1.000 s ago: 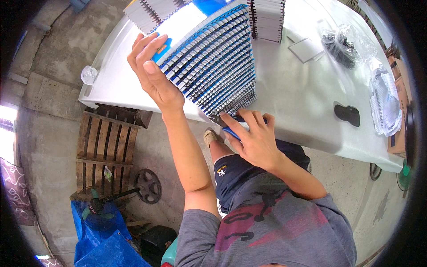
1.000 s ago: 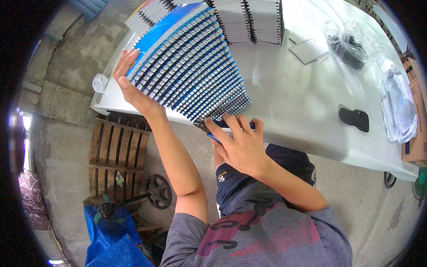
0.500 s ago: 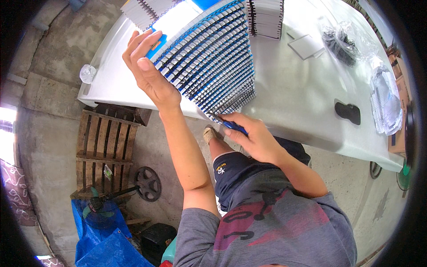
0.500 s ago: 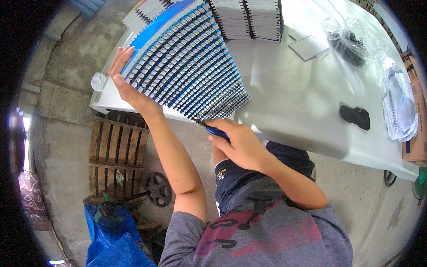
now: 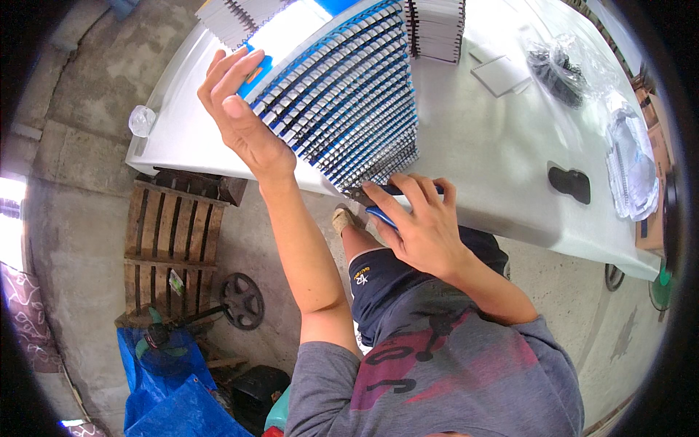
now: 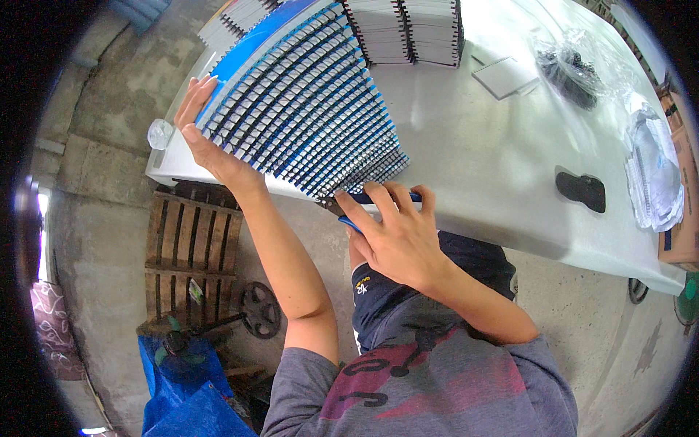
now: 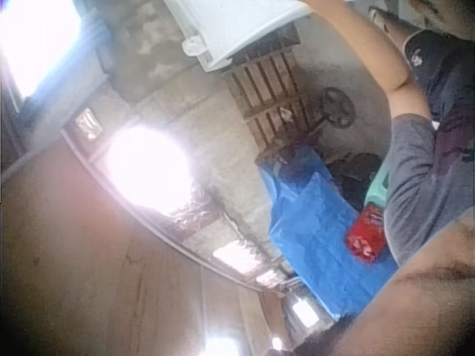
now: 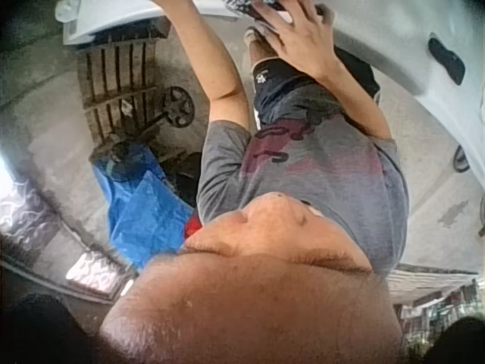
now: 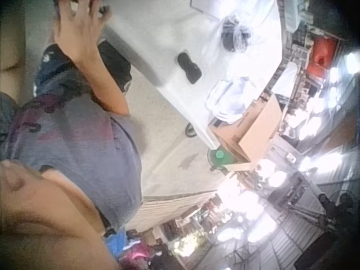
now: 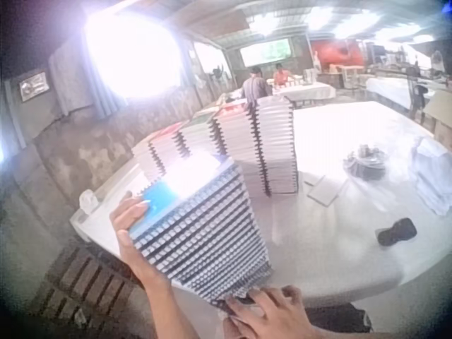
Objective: The person uses pliers to trim the metal spiral binding of a stack of blue notebooks. They repeatedly reposition the stack and cut the spiral wire along the edge, then place the cut pieces into a plastic bag on the table.
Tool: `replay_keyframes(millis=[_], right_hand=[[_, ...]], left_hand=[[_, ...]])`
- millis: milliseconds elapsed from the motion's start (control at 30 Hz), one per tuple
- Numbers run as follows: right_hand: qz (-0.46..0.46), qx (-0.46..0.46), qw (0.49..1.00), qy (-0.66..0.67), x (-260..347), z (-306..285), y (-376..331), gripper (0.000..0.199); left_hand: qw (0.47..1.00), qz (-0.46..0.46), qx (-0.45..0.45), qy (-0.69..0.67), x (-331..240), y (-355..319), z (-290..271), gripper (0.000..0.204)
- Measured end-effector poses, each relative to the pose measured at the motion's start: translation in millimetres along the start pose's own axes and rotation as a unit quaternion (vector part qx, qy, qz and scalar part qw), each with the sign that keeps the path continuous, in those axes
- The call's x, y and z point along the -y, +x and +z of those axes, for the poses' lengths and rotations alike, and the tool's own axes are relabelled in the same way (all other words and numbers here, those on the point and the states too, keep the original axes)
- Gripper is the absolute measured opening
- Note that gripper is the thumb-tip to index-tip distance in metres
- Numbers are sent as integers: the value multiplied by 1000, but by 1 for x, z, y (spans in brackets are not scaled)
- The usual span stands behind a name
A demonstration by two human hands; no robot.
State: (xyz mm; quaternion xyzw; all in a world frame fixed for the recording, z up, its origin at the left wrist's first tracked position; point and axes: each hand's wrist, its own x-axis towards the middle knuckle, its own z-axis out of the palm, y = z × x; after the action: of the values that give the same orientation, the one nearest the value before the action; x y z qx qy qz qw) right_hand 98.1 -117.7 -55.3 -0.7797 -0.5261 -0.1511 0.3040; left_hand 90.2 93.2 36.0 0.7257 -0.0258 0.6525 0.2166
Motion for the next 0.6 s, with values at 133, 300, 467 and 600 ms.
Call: replay_keyframes(millis=[133, 300, 467, 600], right_hand=[[2, 8, 1000, 12, 0, 5, 1, 50], [14, 51, 998, 42, 0, 6, 0, 49], [97, 49, 944, 312, -2, 21, -3, 39], [203, 154, 818, 516, -1, 11, 0, 34]], left_hand=[[1000, -3, 1, -5, -1, 2, 1, 57], [1000, -2, 0, -2, 0, 1, 0, 59], [1000, -3, -5, -7, -1, 2, 1, 59], [1000, 2, 6, 3, -3, 0, -3, 59]])
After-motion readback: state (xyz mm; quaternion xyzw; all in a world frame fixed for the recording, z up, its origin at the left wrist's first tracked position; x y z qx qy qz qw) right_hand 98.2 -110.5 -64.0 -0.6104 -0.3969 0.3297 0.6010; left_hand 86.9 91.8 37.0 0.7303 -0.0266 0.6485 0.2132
